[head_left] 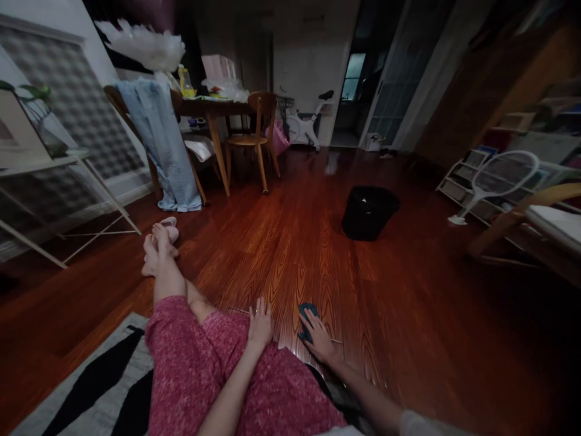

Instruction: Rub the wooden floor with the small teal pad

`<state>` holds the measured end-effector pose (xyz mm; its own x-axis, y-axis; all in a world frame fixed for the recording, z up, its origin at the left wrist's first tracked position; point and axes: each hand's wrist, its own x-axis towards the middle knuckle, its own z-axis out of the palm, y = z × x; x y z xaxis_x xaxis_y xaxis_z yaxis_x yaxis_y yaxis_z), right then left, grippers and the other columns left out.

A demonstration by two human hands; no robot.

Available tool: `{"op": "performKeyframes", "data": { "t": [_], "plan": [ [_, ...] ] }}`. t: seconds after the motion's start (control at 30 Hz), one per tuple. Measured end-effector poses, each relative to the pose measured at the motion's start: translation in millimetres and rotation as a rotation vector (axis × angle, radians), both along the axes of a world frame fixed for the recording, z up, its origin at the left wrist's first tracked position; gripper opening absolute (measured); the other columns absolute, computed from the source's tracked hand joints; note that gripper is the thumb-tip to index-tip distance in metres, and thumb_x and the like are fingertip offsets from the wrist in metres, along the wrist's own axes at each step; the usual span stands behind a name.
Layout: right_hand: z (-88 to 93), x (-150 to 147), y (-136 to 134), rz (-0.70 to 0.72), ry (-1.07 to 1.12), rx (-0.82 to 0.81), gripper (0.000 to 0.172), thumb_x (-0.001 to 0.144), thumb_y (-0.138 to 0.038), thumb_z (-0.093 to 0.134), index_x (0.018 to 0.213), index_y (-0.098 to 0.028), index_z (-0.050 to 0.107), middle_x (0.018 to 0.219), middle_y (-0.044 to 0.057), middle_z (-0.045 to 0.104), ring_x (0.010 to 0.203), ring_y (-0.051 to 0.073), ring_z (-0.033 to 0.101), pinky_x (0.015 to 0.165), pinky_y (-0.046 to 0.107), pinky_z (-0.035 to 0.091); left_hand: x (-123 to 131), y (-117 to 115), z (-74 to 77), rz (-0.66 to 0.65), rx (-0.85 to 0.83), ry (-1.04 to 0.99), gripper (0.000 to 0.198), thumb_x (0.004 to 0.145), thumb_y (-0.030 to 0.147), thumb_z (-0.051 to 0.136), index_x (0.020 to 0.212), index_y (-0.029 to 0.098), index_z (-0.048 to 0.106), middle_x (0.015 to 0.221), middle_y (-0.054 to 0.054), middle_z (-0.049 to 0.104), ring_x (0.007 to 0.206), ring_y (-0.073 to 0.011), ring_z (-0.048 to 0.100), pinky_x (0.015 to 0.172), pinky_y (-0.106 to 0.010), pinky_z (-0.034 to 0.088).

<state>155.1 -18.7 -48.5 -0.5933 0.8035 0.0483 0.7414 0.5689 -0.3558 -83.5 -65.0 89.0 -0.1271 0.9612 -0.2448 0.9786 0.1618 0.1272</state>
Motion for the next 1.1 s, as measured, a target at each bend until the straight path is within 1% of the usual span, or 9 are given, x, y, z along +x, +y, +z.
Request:
{"op": "performKeyframes", "data": {
  "t": [0.13,0.23,0.33,0.43,0.53,0.63,0.73,0.97,1.1],
  "plan": [
    [5.7,-37,43,-0.173,0.027,0.015,0.069,0.096,-0.039,0.042,0.16,-0.026,0.022,0.168,0.006,0.022,0.154,0.026,0.019,0.124,0.051,0.021,26,-11,6.7,-0.125,-0.03,-0.065,0.066,0.091,0.026,0.038,0.155,0.013,0.034,0.167,-0.011,0.015,0.155,-0.0276,0.008,0.126,-0.05,0.008],
    [11.0,-46,51,-0.215,0.065,0.001,0.071,0.093,-0.039,0.045,0.159,-0.024,0.025,0.167,0.005,0.025,0.153,0.028,0.022,0.124,0.05,0.023,38,-15,9.4,-0.216,-0.08,-0.17,0.068,0.092,0.033,0.037,0.157,0.015,0.032,0.168,-0.01,0.009,0.155,-0.0256,0.003,0.126,-0.047,0.006],
    [6.0,-25,29,-0.12,0.112,-0.026,0.068,0.094,-0.048,0.045,0.158,-0.029,0.03,0.165,0.003,0.028,0.152,0.028,0.024,0.124,0.049,0.024,38,-14,9.4,-0.198,-0.135,-0.215,0.07,0.091,0.036,0.037,0.158,0.017,0.028,0.169,-0.008,0.006,0.155,-0.0234,0.0,0.126,-0.046,0.006],
    [-12.6,23,-12,-0.017,0.119,-0.068,0.069,0.095,-0.055,0.042,0.158,-0.031,0.029,0.166,0.003,0.023,0.153,0.027,0.022,0.124,0.05,0.024,33,-10,10.1,-0.147,-0.192,-0.248,0.072,0.091,0.037,0.038,0.158,0.015,0.026,0.169,-0.009,0.002,0.155,-0.0223,-0.002,0.126,-0.044,0.007],
    [-32.3,71,-55,-0.066,0.09,-0.043,0.072,0.094,-0.055,0.043,0.159,-0.032,0.022,0.167,0.003,0.02,0.154,0.027,0.019,0.123,0.051,0.025,31,-8,14.2,-0.135,-0.221,-0.293,0.073,0.091,0.038,0.039,0.159,0.016,0.024,0.169,-0.008,0.001,0.155,-0.0213,-0.003,0.126,-0.042,0.006],
    [-39.5,97,-74,-0.185,0.033,-0.011,0.071,0.093,-0.048,0.045,0.158,-0.033,0.024,0.167,0.002,0.02,0.154,0.026,0.019,0.123,0.05,0.025,31,-9,19.6,-0.135,-0.228,-0.321,0.073,0.091,0.038,0.039,0.159,0.016,0.024,0.169,-0.008,0.002,0.155,-0.0214,-0.003,0.125,-0.042,0.006],
    [-33.5,94,-56,-0.23,0.01,0.019,0.069,0.094,-0.048,0.044,0.158,-0.031,0.027,0.167,0.003,0.022,0.154,0.023,0.019,0.124,0.048,0.024,31,-10,22.0,-0.131,-0.238,-0.328,0.072,0.092,0.037,0.039,0.159,0.016,0.023,0.169,-0.008,0.002,0.155,-0.0216,-0.002,0.125,-0.042,0.006],
    [-6.7,24,45,-0.535,-0.032,0.008,0.068,0.092,-0.039,0.044,0.155,-0.016,0.036,0.166,0.013,0.025,0.153,0.026,0.021,0.124,0.047,0.02,28,-9,17.8,-0.108,-0.227,-0.335,0.07,0.093,0.037,0.04,0.158,0.017,0.026,0.169,-0.007,0.003,0.155,-0.0223,0.0,0.125,-0.041,0.008],
    [-9.9,2,53,-0.578,0.013,-0.01,0.07,0.092,-0.043,0.045,0.157,-0.019,0.032,0.166,0.012,0.025,0.154,0.029,0.02,0.124,0.05,0.019,27,-5,13.8,-0.099,-0.229,-0.327,0.07,0.092,0.037,0.041,0.158,0.018,0.026,0.169,-0.007,0.003,0.155,-0.0223,0.0,0.125,-0.042,0.008]
  ]
}}
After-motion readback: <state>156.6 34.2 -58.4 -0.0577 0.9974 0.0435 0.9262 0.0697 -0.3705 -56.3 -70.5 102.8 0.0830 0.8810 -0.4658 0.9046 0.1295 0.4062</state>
